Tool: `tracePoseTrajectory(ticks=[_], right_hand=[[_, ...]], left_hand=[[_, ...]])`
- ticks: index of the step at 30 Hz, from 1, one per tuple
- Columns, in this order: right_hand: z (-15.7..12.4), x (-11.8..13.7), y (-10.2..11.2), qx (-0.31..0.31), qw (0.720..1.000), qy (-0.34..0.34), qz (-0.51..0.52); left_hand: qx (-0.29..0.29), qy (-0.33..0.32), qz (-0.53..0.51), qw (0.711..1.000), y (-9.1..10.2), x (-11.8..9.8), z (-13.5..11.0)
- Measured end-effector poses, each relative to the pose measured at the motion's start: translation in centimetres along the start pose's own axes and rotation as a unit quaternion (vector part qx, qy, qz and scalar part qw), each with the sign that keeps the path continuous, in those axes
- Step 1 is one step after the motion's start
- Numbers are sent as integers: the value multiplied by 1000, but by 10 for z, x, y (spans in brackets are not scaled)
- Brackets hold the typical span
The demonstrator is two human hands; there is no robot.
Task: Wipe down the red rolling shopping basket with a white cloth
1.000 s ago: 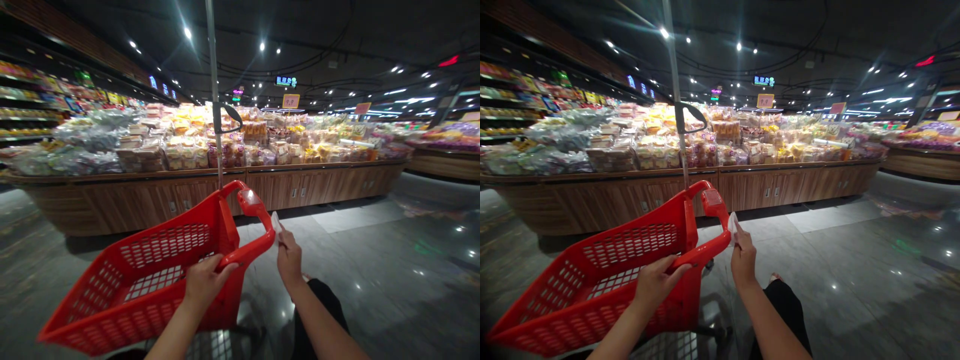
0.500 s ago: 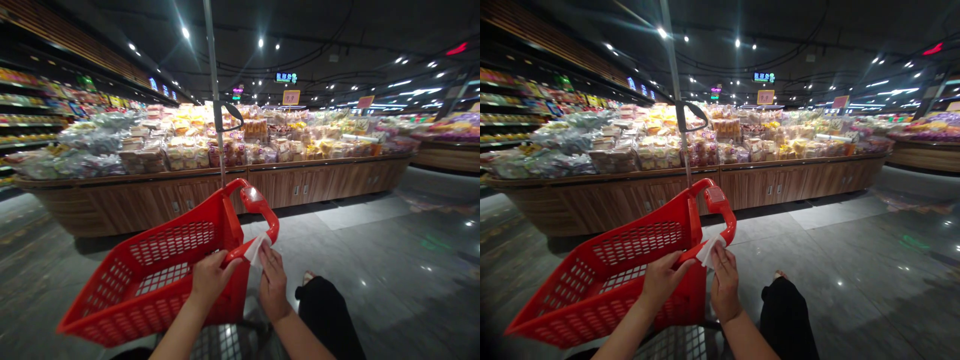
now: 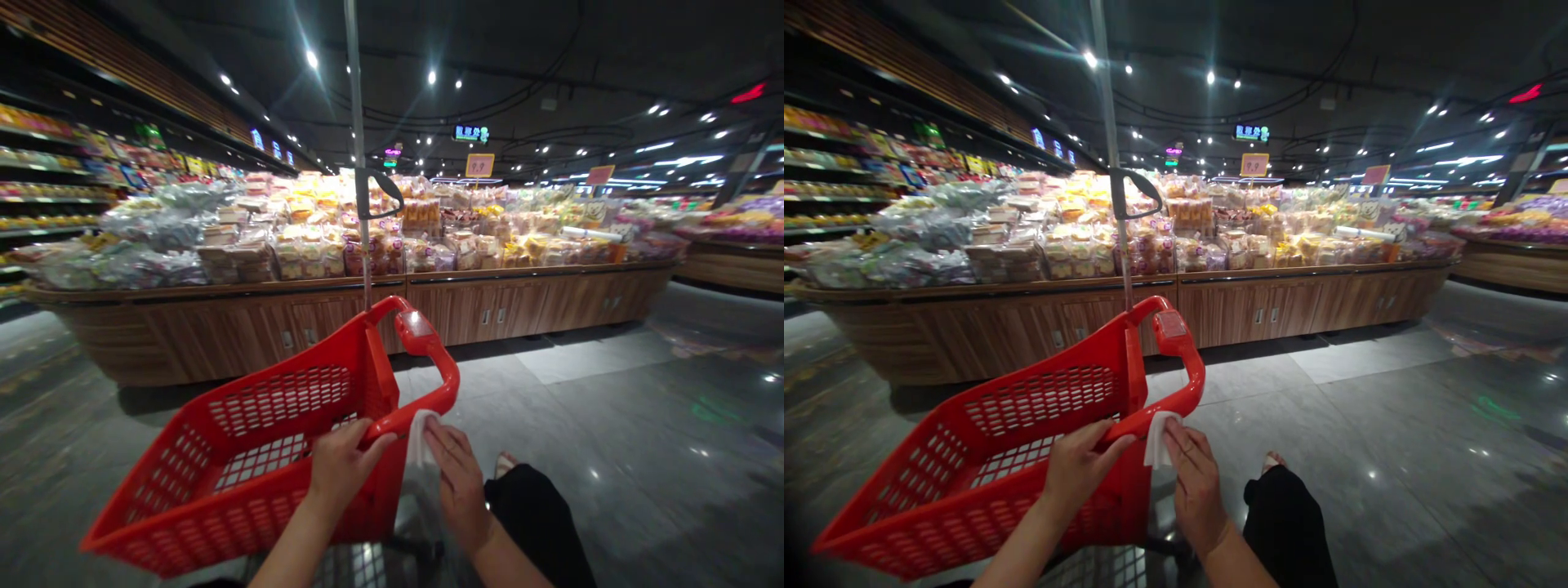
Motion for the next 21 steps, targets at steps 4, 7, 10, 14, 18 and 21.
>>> tracePoseTrajectory(ticks=[4,7,10,14,18,21], right_hand=[[8,-12,47,-87,993,-76,-3],[32,-19,65,-34,999,-42,0],[61,-29,62,82,997,5,1],[89,-45,60,157,987,14,-30],[98,-34,73,247,967,49,-37],[100,-18,78,316,944,92,-29]], left_hand=[[-18,-20,-1,1000,3,4,-4],[-34,-31,-2,999,7,7,-7],[-37,-36,-7,999,10,10,-10],[-27,-36,-14,999,13,12,-13],[-10,-30,-21,999,17,15,-17],[-11,-37,-37,999,21,19,-20]])
Point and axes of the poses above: each hand's wrist, its own z-axis towards the middle knuckle, its own y-axis out of the back of the hand, x = y × z, the point moved 4 cm from there along z, towards the middle knuckle, and after that the axes turned 15 degrees about x, right-handed, at the moved point
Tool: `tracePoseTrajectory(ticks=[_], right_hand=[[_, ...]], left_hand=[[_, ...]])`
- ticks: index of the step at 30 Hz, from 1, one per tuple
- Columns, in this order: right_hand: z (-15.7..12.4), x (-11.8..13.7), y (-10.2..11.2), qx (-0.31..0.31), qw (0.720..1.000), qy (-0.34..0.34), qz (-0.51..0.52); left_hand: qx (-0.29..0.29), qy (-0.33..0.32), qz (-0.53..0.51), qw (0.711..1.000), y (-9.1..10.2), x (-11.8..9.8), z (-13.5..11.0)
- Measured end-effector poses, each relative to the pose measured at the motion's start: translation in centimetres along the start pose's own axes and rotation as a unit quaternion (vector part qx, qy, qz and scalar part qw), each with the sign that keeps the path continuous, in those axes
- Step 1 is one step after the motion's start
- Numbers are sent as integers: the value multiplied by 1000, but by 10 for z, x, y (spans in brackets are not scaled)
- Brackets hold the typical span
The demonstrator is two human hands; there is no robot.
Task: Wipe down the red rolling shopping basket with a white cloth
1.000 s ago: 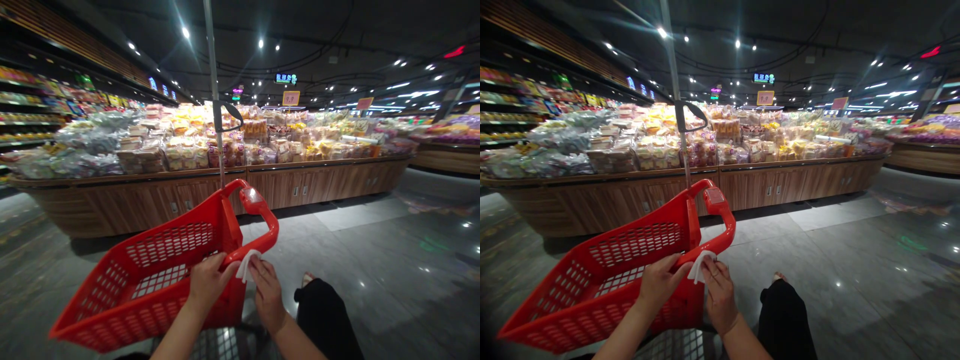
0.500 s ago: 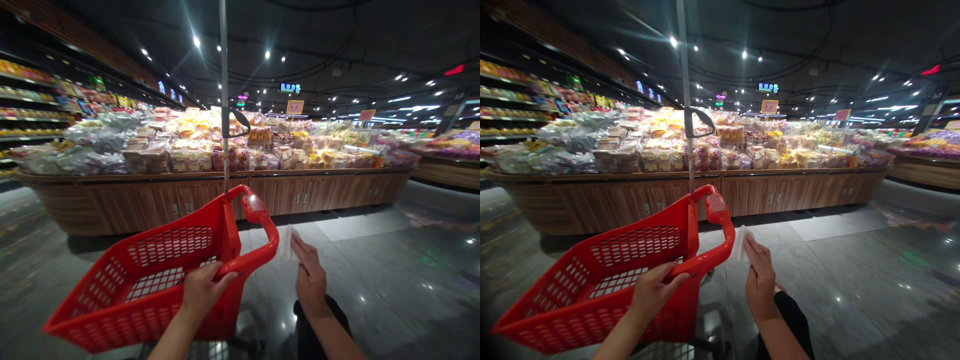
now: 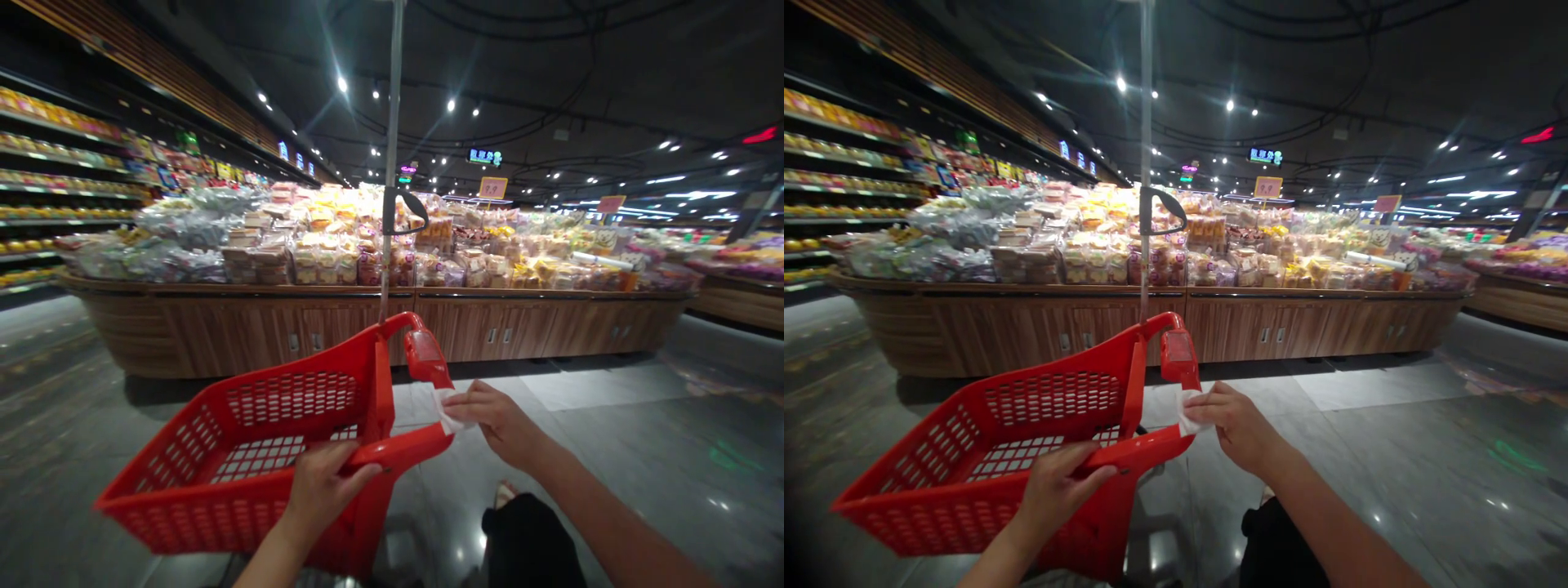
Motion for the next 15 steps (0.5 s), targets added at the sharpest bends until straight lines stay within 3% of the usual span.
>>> tracePoseTrajectory(ticks=[7,13,15], right_hand=[[23,-16,-5,-33,998,-3,-55],[25,6,-2,16,999,47,15],[28,5,-4,7,999,45,3]], left_hand=[[-10,-17,-7,1000,9,6,-4],[-4,-21,-24,999,15,16,-8],[-7,-22,-31,999,17,20,-8]])
Point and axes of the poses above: each hand's wrist, its own z-axis towards the middle knuckle, its own y-axis out of the back of the hand, x = y × z, the point moved 4 cm from there along z, towards the middle knuckle, and after that the axes turned 15 degrees about x, right-handed, at the moved point
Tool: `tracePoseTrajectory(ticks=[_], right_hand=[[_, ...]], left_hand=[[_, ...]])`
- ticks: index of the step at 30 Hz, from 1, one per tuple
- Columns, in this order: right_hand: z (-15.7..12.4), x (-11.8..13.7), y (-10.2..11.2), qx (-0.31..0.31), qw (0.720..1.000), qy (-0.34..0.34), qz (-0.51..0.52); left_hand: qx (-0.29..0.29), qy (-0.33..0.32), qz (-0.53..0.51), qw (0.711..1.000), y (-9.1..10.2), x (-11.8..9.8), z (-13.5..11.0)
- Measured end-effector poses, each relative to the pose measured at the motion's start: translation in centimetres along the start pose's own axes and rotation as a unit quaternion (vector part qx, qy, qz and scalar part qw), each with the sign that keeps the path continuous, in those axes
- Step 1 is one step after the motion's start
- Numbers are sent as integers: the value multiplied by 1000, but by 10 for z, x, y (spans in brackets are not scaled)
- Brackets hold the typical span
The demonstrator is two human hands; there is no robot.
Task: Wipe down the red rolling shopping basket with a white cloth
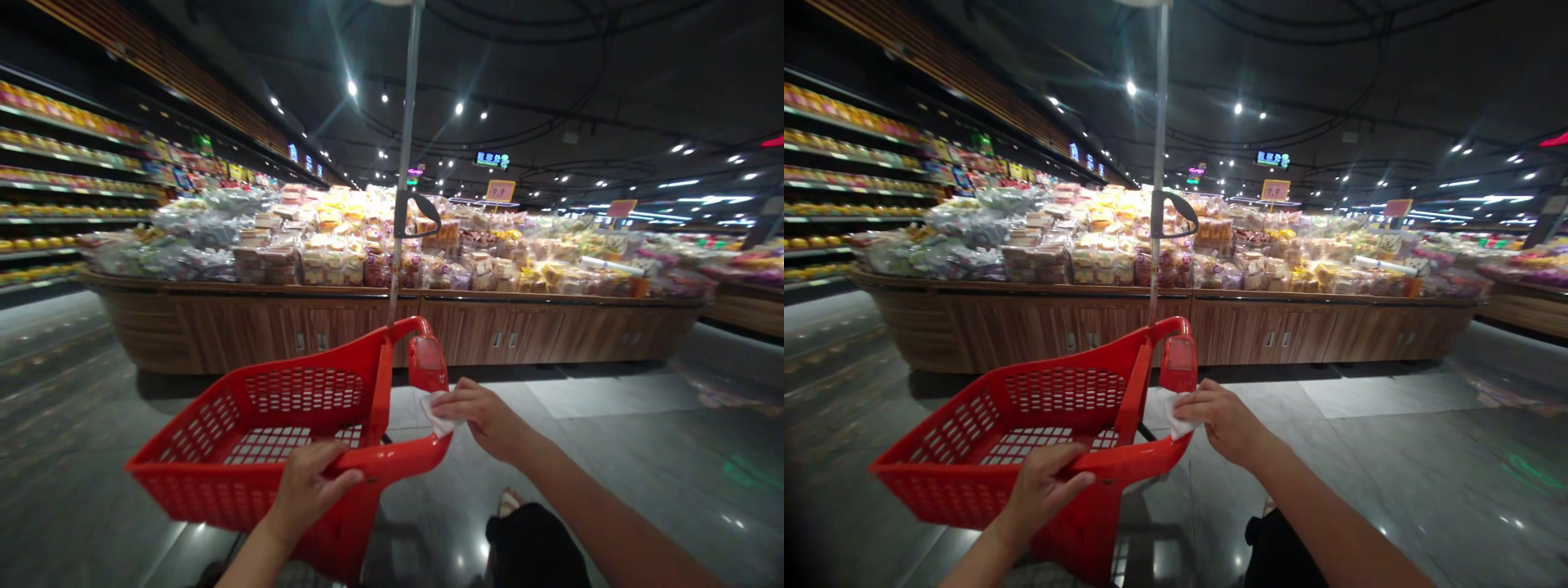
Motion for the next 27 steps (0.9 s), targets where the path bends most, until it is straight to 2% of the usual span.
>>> tracePoseTrajectory(ticks=[6,12,15,18,21,24,27], right_hand=[[14,-20,-7,-46,997,-22,-63],[8,-10,0,-3,1000,8,5],[9,-10,-6,-34,999,-1,2],[12,-8,-17,-89,996,-30,-11],[12,-1,-22,-84,996,-27,19],[10,0,-8,-62,995,7,74],[12,-4,19,-95,995,11,41]], left_hand=[[12,3,-1,1000,3,3,2],[7,4,6,1000,6,11,-1],[-27,4,18,999,11,9,-4],[-77,-12,47,996,19,-16,-1],[-82,-28,53,995,22,-58,14],[-9,3,47,999,14,-94,39],[66,51,51,995,3,-110,55]])
Point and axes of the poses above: each hand's wrist, its own z-axis towards the middle knuckle, its own y-axis out of the back of the hand, x = y × z, the point moved 4 cm from there along z, towards the middle knuckle, and after that the axes turned 15 degrees about x, right-handed, at the moved point
